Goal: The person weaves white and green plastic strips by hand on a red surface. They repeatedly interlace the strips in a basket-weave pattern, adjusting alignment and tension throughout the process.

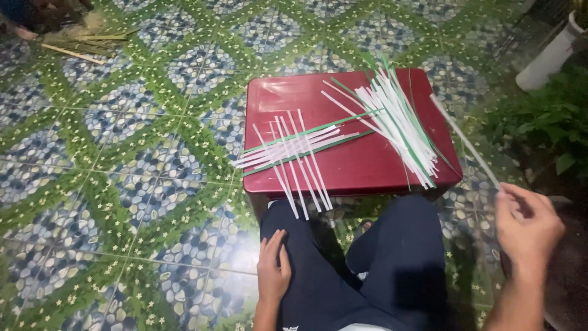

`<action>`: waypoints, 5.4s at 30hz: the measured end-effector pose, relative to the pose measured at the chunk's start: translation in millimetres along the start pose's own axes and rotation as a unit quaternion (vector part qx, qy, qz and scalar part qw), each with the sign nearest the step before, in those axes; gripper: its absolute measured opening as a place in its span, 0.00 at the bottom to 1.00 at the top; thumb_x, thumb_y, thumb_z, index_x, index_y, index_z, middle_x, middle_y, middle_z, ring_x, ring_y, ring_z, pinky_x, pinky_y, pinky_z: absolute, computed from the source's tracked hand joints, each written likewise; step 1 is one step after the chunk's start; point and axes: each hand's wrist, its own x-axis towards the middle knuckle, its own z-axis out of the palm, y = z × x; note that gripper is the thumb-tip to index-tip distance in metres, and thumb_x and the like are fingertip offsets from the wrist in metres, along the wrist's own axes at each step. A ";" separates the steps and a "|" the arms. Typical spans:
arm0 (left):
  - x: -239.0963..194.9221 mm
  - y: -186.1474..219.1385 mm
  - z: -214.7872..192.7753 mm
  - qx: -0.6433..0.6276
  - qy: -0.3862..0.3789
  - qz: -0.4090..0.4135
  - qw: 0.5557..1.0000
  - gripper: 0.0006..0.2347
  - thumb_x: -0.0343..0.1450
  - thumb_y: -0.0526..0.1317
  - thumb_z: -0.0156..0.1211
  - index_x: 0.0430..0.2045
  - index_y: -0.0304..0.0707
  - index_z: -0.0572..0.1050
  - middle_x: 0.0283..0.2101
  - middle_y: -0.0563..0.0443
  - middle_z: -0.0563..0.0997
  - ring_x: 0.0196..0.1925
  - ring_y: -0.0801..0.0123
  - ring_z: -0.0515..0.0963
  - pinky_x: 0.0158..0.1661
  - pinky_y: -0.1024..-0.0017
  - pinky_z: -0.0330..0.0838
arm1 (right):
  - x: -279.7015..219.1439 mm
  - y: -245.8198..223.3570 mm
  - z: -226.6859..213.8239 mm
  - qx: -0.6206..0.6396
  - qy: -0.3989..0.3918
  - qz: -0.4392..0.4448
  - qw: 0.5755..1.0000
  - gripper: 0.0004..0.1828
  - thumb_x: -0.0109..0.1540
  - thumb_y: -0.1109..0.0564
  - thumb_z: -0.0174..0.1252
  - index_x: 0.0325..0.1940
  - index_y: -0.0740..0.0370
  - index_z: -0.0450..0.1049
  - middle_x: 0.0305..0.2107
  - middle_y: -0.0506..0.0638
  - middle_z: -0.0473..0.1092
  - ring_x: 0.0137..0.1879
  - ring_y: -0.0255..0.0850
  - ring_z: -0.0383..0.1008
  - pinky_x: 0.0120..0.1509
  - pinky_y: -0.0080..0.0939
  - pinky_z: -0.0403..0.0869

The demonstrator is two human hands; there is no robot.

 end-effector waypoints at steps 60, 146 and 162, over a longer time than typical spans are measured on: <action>248.1 -5.9 80.7 0.357 -0.259 0.162 0.882 0.18 0.70 0.52 0.26 0.57 0.71 0.51 0.65 0.58 0.48 0.67 0.62 0.44 0.56 0.34 0.34 | 75.3 -58.1 272.8 -0.106 -0.371 0.075 0.919 0.25 0.53 0.48 0.54 0.55 0.48 0.66 0.25 0.51 0.73 0.45 0.53 0.71 0.52 0.54 0.68; 247.9 -15.3 82.6 0.351 -0.249 0.190 0.883 0.18 0.70 0.49 0.27 0.57 0.72 0.50 0.65 0.57 0.46 0.67 0.60 0.43 0.53 0.30 0.35 | 23.2 -104.7 277.7 0.308 -0.198 0.367 0.855 0.17 0.55 0.63 0.53 0.41 0.83 0.63 0.26 0.71 0.68 0.28 0.51 0.75 0.32 0.45 0.78; 246.7 -17.8 84.5 0.350 -0.232 0.193 0.887 0.18 0.71 0.49 0.26 0.57 0.72 0.51 0.65 0.57 0.48 0.67 0.61 0.44 0.54 0.32 0.35 | 28.9 -139.7 250.9 0.332 -0.275 0.356 0.829 0.17 0.55 0.69 0.48 0.45 0.86 0.60 0.34 0.76 0.65 0.38 0.58 0.73 0.40 0.48 0.77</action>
